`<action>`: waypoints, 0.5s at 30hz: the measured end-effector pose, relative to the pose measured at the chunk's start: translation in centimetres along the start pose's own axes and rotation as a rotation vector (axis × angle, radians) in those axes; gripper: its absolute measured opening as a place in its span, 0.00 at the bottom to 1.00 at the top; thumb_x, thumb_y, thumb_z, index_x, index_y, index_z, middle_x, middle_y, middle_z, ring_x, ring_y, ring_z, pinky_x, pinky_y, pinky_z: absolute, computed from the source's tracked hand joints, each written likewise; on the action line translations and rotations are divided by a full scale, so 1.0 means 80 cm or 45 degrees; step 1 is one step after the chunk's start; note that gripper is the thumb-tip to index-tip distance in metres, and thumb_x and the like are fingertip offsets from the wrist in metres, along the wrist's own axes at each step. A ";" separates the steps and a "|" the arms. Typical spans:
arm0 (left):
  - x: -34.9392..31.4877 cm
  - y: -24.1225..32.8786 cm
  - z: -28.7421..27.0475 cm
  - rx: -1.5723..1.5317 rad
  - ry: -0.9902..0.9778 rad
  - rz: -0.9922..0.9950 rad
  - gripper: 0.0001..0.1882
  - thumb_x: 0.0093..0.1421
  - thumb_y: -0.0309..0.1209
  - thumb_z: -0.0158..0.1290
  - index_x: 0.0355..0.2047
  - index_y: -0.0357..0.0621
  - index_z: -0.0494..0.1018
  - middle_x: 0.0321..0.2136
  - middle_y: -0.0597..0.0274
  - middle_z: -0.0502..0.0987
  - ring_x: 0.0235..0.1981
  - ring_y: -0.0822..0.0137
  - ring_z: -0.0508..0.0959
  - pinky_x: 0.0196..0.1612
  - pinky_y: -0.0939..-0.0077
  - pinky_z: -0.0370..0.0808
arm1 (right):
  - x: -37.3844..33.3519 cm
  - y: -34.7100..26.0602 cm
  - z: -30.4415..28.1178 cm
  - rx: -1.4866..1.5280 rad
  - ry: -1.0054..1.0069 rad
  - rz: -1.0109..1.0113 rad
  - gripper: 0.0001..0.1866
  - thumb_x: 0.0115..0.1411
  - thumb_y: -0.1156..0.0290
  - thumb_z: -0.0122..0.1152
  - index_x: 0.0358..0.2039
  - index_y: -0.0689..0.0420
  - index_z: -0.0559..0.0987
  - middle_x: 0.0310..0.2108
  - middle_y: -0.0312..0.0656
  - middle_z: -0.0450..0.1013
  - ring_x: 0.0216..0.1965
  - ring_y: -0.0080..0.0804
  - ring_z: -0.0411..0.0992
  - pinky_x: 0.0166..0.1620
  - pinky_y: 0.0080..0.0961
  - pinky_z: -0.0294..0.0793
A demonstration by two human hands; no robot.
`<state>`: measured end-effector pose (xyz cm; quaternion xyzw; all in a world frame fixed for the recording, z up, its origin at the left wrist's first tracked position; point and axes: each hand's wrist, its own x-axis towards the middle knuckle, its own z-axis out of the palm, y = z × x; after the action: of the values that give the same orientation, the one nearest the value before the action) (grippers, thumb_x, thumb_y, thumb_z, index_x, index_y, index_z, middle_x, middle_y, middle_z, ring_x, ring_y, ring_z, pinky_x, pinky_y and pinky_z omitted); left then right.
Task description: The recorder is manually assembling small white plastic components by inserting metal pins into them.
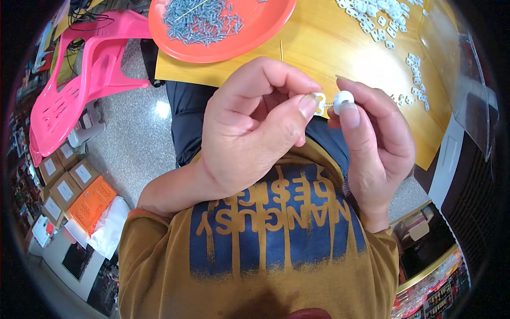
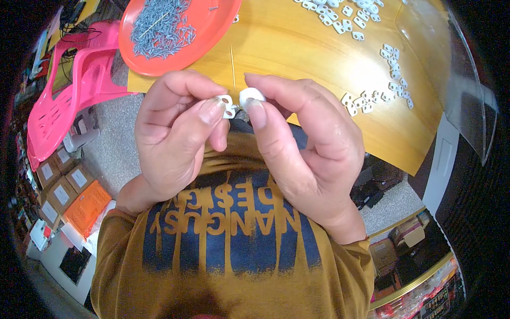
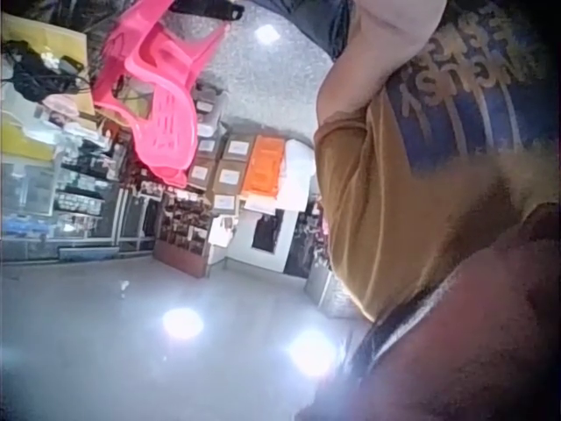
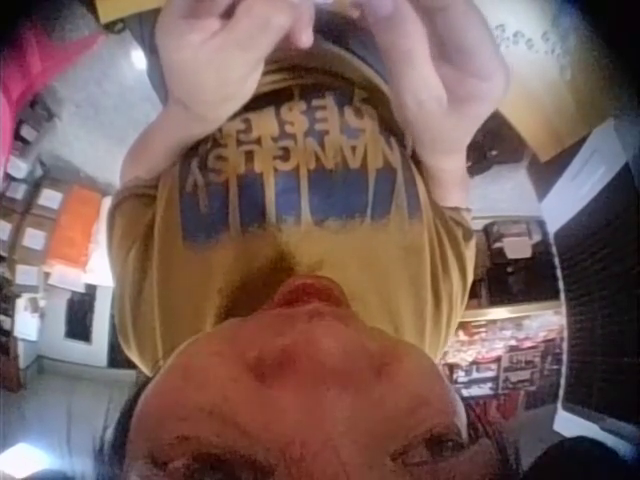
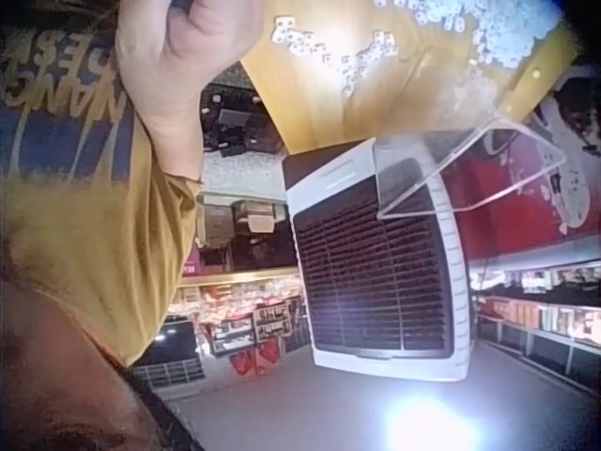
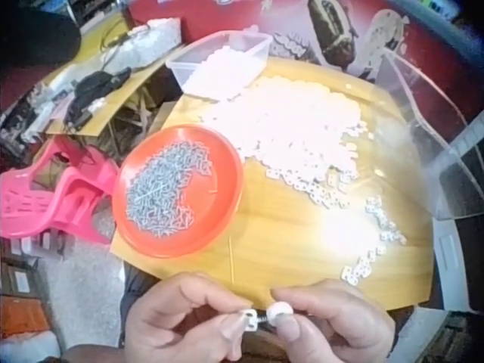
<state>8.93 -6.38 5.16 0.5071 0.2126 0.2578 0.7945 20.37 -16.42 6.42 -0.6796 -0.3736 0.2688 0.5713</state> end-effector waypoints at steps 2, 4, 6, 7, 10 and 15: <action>0.001 0.000 0.000 0.010 -0.014 -0.006 0.06 0.55 0.18 0.43 0.34 0.33 0.65 0.24 0.59 0.70 0.18 0.77 0.68 0.21 0.86 0.67 | 0.000 -0.002 0.000 -0.023 -0.001 -0.003 0.11 0.55 0.76 0.52 0.38 0.68 0.73 0.31 0.41 0.69 0.29 0.20 0.68 0.33 0.13 0.68; 0.001 0.000 0.002 0.000 -0.019 -0.013 0.06 0.55 0.19 0.43 0.34 0.33 0.65 0.24 0.59 0.70 0.18 0.77 0.68 0.21 0.87 0.67 | 0.000 -0.002 0.001 -0.046 -0.001 -0.006 0.11 0.54 0.76 0.52 0.38 0.67 0.73 0.31 0.41 0.69 0.29 0.20 0.68 0.33 0.13 0.68; 0.000 0.000 0.003 -0.012 -0.026 -0.019 0.06 0.55 0.19 0.43 0.34 0.33 0.65 0.24 0.58 0.71 0.18 0.77 0.68 0.21 0.87 0.67 | 0.000 0.000 0.000 -0.037 -0.034 -0.016 0.11 0.54 0.77 0.52 0.38 0.68 0.73 0.31 0.40 0.69 0.29 0.20 0.67 0.33 0.12 0.68; 0.000 0.000 0.002 -0.013 -0.030 -0.026 0.06 0.55 0.19 0.43 0.35 0.33 0.65 0.24 0.58 0.71 0.18 0.77 0.69 0.21 0.88 0.67 | 0.000 0.001 0.000 -0.035 -0.034 -0.014 0.11 0.54 0.77 0.52 0.38 0.68 0.73 0.31 0.40 0.69 0.29 0.20 0.67 0.33 0.12 0.68; 0.000 0.000 0.001 -0.008 -0.047 -0.038 0.06 0.56 0.19 0.43 0.35 0.33 0.65 0.24 0.58 0.71 0.18 0.77 0.69 0.22 0.88 0.67 | 0.001 0.003 -0.001 0.026 -0.029 -0.029 0.11 0.54 0.78 0.52 0.38 0.68 0.73 0.30 0.40 0.69 0.28 0.20 0.67 0.32 0.12 0.67; -0.003 -0.002 0.003 0.091 -0.073 -0.011 0.06 0.56 0.20 0.44 0.35 0.33 0.64 0.25 0.59 0.71 0.18 0.77 0.69 0.21 0.88 0.67 | 0.000 0.005 -0.004 -0.002 -0.062 -0.056 0.11 0.53 0.79 0.52 0.38 0.68 0.73 0.28 0.39 0.69 0.27 0.18 0.65 0.30 0.11 0.65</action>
<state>8.92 -6.71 5.12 0.5415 0.2009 0.2321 0.7827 20.73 -16.62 6.08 -0.6647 -0.4025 0.2723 0.5674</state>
